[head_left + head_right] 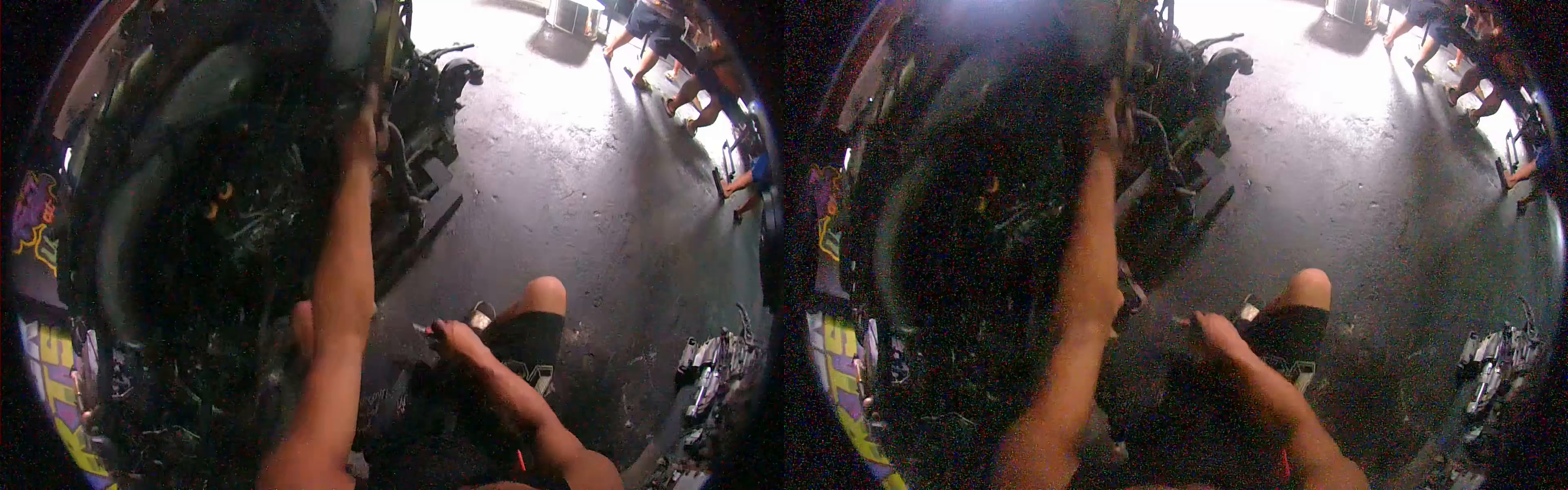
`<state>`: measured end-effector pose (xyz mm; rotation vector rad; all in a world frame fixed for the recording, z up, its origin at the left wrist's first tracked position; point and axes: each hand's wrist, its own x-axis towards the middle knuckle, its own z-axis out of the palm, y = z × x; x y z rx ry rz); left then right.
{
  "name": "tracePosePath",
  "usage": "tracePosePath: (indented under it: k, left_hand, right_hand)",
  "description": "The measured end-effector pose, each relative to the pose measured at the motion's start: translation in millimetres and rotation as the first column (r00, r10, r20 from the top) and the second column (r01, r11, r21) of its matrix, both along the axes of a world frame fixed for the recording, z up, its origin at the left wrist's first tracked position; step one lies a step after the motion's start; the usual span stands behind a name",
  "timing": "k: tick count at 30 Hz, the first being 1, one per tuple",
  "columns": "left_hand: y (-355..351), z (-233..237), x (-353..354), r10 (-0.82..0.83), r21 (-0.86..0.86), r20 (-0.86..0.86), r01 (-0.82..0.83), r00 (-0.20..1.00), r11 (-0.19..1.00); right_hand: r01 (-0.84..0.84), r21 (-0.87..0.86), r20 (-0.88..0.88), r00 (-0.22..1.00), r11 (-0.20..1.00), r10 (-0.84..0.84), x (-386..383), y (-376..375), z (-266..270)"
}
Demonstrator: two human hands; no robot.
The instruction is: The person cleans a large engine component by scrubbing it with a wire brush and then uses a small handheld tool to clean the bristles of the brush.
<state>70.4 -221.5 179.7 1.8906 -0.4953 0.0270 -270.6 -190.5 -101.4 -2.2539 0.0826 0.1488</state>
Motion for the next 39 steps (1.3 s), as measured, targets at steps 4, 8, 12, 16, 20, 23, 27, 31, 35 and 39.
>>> tracePosePath:
  k: [4,8,12,16,20,23,27,31,35,39]
  left_hand:
    - [0.4,63.2,-46.8,-0.177,-0.218,-0.228,0.126,0.957,0.968]
    - [59.9,13.9,-86.5,-0.271,-0.601,-0.277,0.053,0.922,0.797]
    - [70.0,-33.8,-98.4,-0.159,-0.649,-0.377,-0.137,0.913,0.748]
    - [0.9,-2.3,-44.7,-0.225,-0.476,-0.194,0.109,0.955,0.873]
    - [-10.9,54.4,-48.7,-0.236,0.119,0.066,0.227,0.970,0.967]
    - [17.8,11.5,-93.4,-0.492,0.219,0.071,0.467,0.868,0.856]
    - [90.2,-82.9,-143.1,-0.417,0.351,-0.351,0.531,0.838,0.772]
    - [161.7,-177.2,-145.4,-0.370,0.429,-0.280,0.460,0.886,0.777]
    - [187.7,-181.2,-156.0,-0.211,0.539,-0.412,0.424,0.886,0.728]
    - [186.9,-192.9,-156.8,-0.199,0.775,-0.230,0.303,0.953,0.554]
  right_hand:
    - [0.042,0.171,-0.138,0.990,0.984,-0.019,3.1,-5.1,26.6]
    - [0.019,0.019,-0.124,0.992,1.000,-0.016,14.6,2.4,-13.7]
    - [0.033,0.045,-0.045,0.999,0.998,-0.031,6.4,6.7,-37.4]
    - [-0.019,0.010,-0.051,0.999,1.000,0.019,2.0,-8.1,-5.9]
    - [-0.042,0.131,-0.069,0.996,0.991,0.051,-5.3,2.0,-6.3]
    - [-0.046,0.116,-0.100,0.993,0.992,0.058,11.4,-7.3,0.7]
    - [0.029,0.158,-0.188,0.982,0.987,0.001,12.6,-12.8,24.5]
    - [-0.043,-0.114,-0.236,0.972,0.993,0.015,3.4,-11.8,-47.1]
    - [-0.239,-0.042,-0.300,0.929,0.970,0.216,4.0,-11.4,-21.8]
    - [-0.086,0.065,-0.324,0.940,0.994,0.102,15.7,-2.4,24.9]
